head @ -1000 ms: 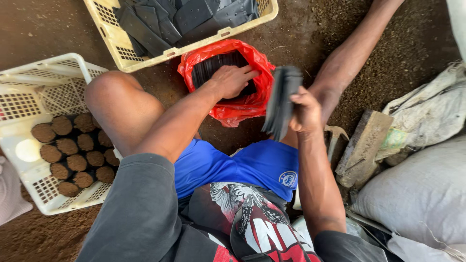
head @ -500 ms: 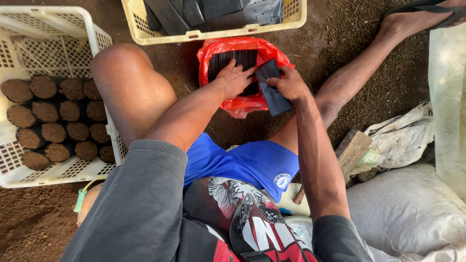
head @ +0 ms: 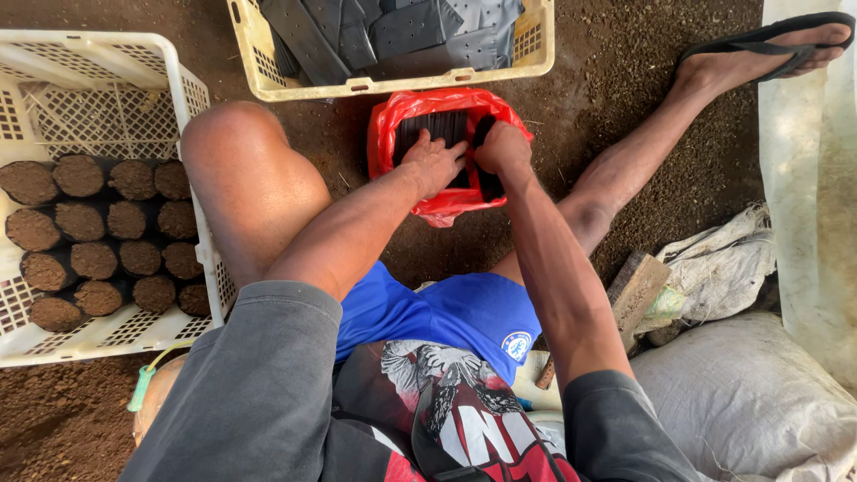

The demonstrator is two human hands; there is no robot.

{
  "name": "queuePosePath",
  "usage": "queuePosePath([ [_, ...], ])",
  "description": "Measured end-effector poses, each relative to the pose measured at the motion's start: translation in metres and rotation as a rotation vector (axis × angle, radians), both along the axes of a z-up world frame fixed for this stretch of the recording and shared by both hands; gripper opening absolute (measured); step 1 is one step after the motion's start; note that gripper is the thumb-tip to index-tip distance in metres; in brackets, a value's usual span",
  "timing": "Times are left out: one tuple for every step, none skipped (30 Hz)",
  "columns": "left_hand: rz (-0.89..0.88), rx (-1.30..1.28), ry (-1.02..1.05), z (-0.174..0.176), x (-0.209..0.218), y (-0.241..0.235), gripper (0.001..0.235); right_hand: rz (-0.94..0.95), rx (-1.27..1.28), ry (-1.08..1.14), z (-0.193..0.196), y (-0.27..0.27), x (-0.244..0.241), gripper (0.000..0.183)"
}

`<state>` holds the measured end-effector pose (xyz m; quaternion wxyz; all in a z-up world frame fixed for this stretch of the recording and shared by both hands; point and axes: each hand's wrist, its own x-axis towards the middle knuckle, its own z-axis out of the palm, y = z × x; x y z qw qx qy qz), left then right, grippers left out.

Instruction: The person sits on the ground and transfers black plastic sheets from a beige crate into a red plastic bag. They pick up stacks of sheets, align them, and place them into the bag repeatedly.

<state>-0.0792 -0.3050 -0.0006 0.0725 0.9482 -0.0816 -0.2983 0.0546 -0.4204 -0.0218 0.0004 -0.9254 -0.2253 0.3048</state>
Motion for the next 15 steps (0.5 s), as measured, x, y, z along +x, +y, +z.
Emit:
queuePosePath([
  [-0.001,0.000,0.019,0.001,0.001,-0.001,0.065,-0.053,0.008,-0.023,-0.008,-0.001,-0.003,0.046],
  [0.000,-0.002,0.040,0.001,0.000,-0.004,0.061,-0.073,0.068,-0.079,-0.018,-0.003,-0.009,0.047],
  [0.000,-0.004,0.060,0.002,-0.001,-0.006,0.057,-0.094,0.128,-0.135,-0.028,-0.005,-0.018,0.049],
  [-0.015,0.012,0.070,0.003,-0.001,-0.006,0.052,-0.116,0.190,-0.190,-0.038,-0.006,-0.025,0.050],
  [-0.030,0.027,0.081,0.004,-0.002,-0.007,0.047,-0.082,0.282,-0.217,-0.046,-0.009,-0.032,0.054],
  [-0.046,0.046,0.090,0.005,-0.001,-0.005,0.043,-0.049,0.377,-0.245,-0.054,-0.012,-0.038,0.057],
  [-0.023,0.030,0.066,0.006,0.000,-0.002,0.048,-0.016,0.472,-0.272,-0.059,-0.014,-0.039,0.061],
  [0.000,0.015,0.045,0.008,0.000,0.001,0.053,-0.001,0.422,-0.208,-0.063,-0.015,-0.041,0.067],
  [0.023,-0.001,0.023,0.009,0.000,0.006,0.059,0.014,0.373,-0.144,-0.064,-0.018,-0.041,0.073],
  [0.079,-0.053,0.027,0.010,0.001,0.008,0.056,0.030,0.322,-0.081,-0.062,-0.022,-0.039,0.079],
  [0.136,-0.106,0.031,0.011,0.003,0.010,0.052,0.059,0.289,-0.043,-0.059,-0.026,-0.038,0.084],
  [0.191,-0.157,0.033,0.011,0.004,0.011,0.049,0.086,0.256,-0.008,-0.054,-0.030,-0.036,0.088],
  [0.206,-0.178,0.018,0.012,0.006,0.010,0.047,0.114,0.224,0.027,-0.048,-0.034,-0.037,0.092],
  [0.226,-0.191,0.001,0.013,0.007,0.012,0.045,0.109,0.188,0.030,-0.043,-0.032,-0.040,0.095],
  [0.246,-0.204,-0.017,0.014,0.007,0.013,0.043,0.105,0.151,0.032,-0.038,-0.032,-0.047,0.098],
])
